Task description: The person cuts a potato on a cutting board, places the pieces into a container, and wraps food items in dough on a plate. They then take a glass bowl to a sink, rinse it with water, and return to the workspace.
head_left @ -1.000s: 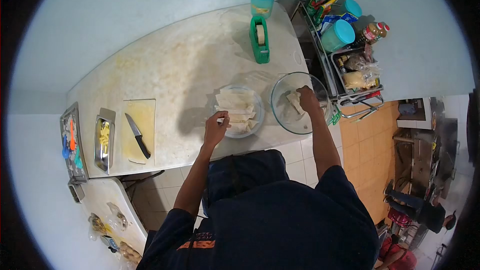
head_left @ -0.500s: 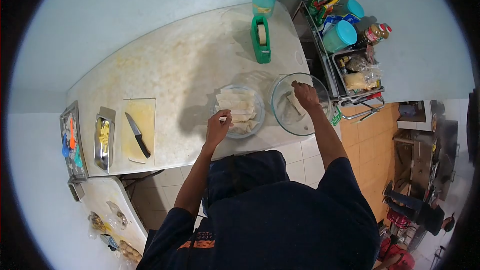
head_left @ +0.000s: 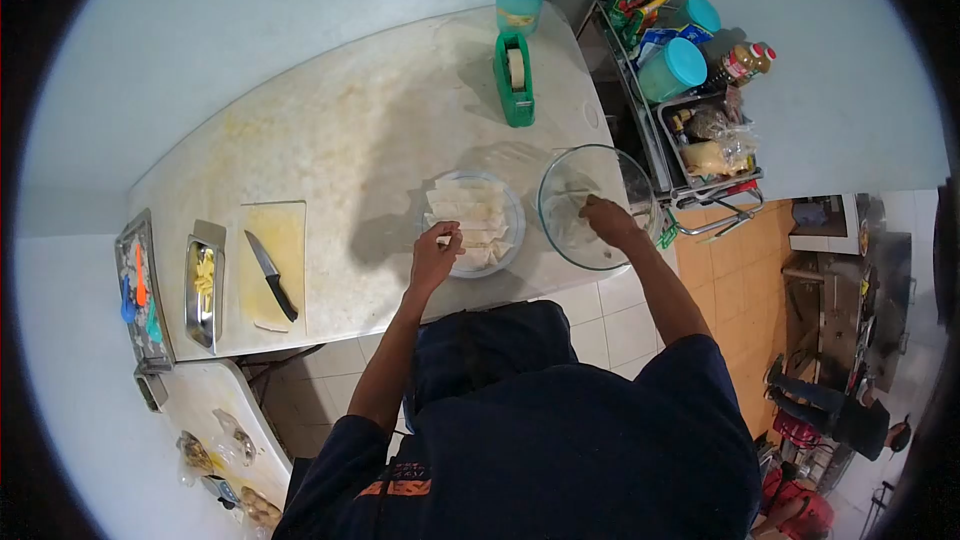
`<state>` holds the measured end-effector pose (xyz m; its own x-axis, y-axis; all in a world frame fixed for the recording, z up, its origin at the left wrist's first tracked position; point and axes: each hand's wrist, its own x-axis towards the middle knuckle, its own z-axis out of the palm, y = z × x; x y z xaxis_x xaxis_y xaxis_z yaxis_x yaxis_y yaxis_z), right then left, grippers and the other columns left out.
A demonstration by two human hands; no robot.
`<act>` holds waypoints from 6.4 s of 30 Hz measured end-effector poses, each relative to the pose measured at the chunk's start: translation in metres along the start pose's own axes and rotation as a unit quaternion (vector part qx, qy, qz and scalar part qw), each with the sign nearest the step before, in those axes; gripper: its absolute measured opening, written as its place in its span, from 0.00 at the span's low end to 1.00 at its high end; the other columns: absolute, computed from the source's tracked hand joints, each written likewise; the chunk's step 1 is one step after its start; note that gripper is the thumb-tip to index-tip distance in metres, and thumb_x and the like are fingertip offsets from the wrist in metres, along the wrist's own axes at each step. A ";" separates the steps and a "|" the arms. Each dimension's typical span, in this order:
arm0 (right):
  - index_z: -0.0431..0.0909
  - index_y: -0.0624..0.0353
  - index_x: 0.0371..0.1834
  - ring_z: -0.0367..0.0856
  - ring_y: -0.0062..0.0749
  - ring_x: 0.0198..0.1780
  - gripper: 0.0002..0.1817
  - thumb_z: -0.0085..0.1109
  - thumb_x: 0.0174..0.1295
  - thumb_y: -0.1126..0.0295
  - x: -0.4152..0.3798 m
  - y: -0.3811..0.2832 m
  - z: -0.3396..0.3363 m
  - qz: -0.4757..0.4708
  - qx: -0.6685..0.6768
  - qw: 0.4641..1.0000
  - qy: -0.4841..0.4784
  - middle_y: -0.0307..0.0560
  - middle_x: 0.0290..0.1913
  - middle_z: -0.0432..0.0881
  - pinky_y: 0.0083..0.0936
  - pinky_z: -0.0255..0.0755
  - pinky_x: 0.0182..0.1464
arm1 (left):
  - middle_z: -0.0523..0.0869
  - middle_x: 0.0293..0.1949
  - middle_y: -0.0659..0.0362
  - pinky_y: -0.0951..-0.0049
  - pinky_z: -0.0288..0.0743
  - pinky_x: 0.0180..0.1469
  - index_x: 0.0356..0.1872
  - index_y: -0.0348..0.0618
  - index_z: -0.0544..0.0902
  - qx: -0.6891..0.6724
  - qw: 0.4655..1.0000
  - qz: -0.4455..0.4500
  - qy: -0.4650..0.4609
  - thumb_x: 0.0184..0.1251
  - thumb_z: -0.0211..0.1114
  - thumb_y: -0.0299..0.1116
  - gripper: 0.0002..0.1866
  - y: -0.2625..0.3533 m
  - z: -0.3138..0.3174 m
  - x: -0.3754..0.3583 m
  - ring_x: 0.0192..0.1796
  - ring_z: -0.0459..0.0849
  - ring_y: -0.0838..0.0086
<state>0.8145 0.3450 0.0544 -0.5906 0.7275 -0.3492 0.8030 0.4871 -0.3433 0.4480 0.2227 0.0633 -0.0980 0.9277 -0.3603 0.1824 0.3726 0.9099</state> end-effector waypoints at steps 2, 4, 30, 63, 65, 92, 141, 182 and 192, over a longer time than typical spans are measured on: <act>0.76 0.59 0.52 0.80 0.51 0.54 0.17 0.47 0.61 0.78 -0.006 -0.006 0.012 -0.011 0.024 0.999 -0.018 0.56 0.49 0.82 0.42 0.74 0.57 | 0.85 0.46 0.50 0.75 0.83 0.31 0.55 0.34 0.79 -0.002 1.000 0.005 -0.001 0.72 0.62 0.34 0.16 -0.003 -0.001 0.000 0.37 0.91 0.67; 0.69 0.60 0.62 0.78 0.53 0.58 0.23 0.49 0.62 0.74 -0.003 -0.014 0.010 -0.008 0.006 0.994 -0.107 0.58 0.52 0.81 0.44 0.74 0.58 | 0.85 0.47 0.50 0.75 0.83 0.30 0.55 0.34 0.80 -0.005 1.000 0.004 -0.001 0.72 0.62 0.34 0.16 -0.004 -0.002 -0.001 0.38 0.91 0.67; 0.77 0.58 0.48 0.83 0.43 0.47 0.15 0.57 0.56 0.74 0.021 0.003 -0.022 -0.088 -0.150 0.963 0.205 0.50 0.45 0.82 0.42 0.76 0.52 | 0.86 0.44 0.50 0.76 0.80 0.29 0.53 0.32 0.80 -0.003 1.000 0.002 0.004 0.71 0.61 0.34 0.17 -0.007 0.002 -0.001 0.36 0.91 0.68; 0.77 0.58 0.53 0.81 0.51 0.52 0.18 0.63 0.59 0.68 0.022 0.034 -0.007 -0.023 0.203 0.979 0.014 0.58 0.51 0.81 0.41 0.76 0.57 | 0.85 0.46 0.53 0.76 0.82 0.32 0.54 0.35 0.80 -0.055 0.997 -0.036 -0.027 0.71 0.63 0.36 0.18 -0.001 0.009 0.001 0.38 0.91 0.68; 0.77 0.58 0.51 0.81 0.46 0.50 0.17 0.64 0.59 0.69 0.020 0.029 -0.019 0.030 0.312 0.950 -0.012 0.52 0.50 0.81 0.40 0.79 0.53 | 0.85 0.46 0.53 0.76 0.82 0.33 0.54 0.34 0.80 -0.075 0.996 -0.045 -0.034 0.71 0.63 0.36 0.18 0.005 0.011 0.000 0.38 0.90 0.68; 0.81 0.61 0.42 0.77 0.52 0.58 0.15 0.65 0.49 0.74 0.052 -0.246 -0.074 -0.302 0.245 0.919 0.070 0.53 0.60 0.77 0.41 0.73 0.60 | 0.77 0.60 0.54 0.56 0.74 0.66 0.68 0.46 0.66 -0.626 0.766 -0.131 -0.065 0.76 0.51 0.51 0.27 0.069 -0.030 -0.068 0.61 0.78 0.60; 0.76 0.60 0.52 0.81 0.27 0.46 0.19 0.62 0.57 0.83 0.022 -0.975 0.228 -0.475 0.270 0.766 -0.338 0.45 0.46 0.82 0.26 0.76 0.47 | 0.74 0.46 0.61 0.64 0.78 0.47 0.56 0.52 0.75 -0.670 0.531 0.005 0.519 0.68 0.63 0.55 0.24 -0.198 -0.432 -0.557 0.44 0.73 0.73; 0.78 0.59 0.45 0.84 0.56 0.44 0.17 0.48 0.73 0.57 0.012 -1.227 0.302 -0.552 -0.137 0.806 -0.167 0.58 0.41 0.83 0.47 0.79 0.47 | 0.72 0.27 0.69 0.81 0.62 0.27 0.37 0.43 0.74 -0.211 0.629 0.057 0.746 0.63 0.65 0.22 0.08 -0.360 -0.664 -0.746 0.25 0.68 0.85; 0.78 0.61 0.51 0.82 0.51 0.47 0.12 0.51 0.70 0.67 0.001 -1.264 0.313 -0.666 0.136 0.726 -0.109 0.57 0.45 0.82 0.41 0.77 0.51 | 0.76 0.41 0.57 0.76 0.75 0.31 0.57 0.44 0.69 -0.247 0.564 -0.054 0.786 0.65 0.66 0.27 0.22 -0.345 -0.660 -0.783 0.34 0.77 0.78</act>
<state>-0.2259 -0.4207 0.2147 -0.8509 -0.4084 0.3304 -0.5186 0.5535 -0.6517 -0.1843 -0.6475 0.1671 -0.8996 -0.4115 -0.1461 -0.1658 0.0123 0.9861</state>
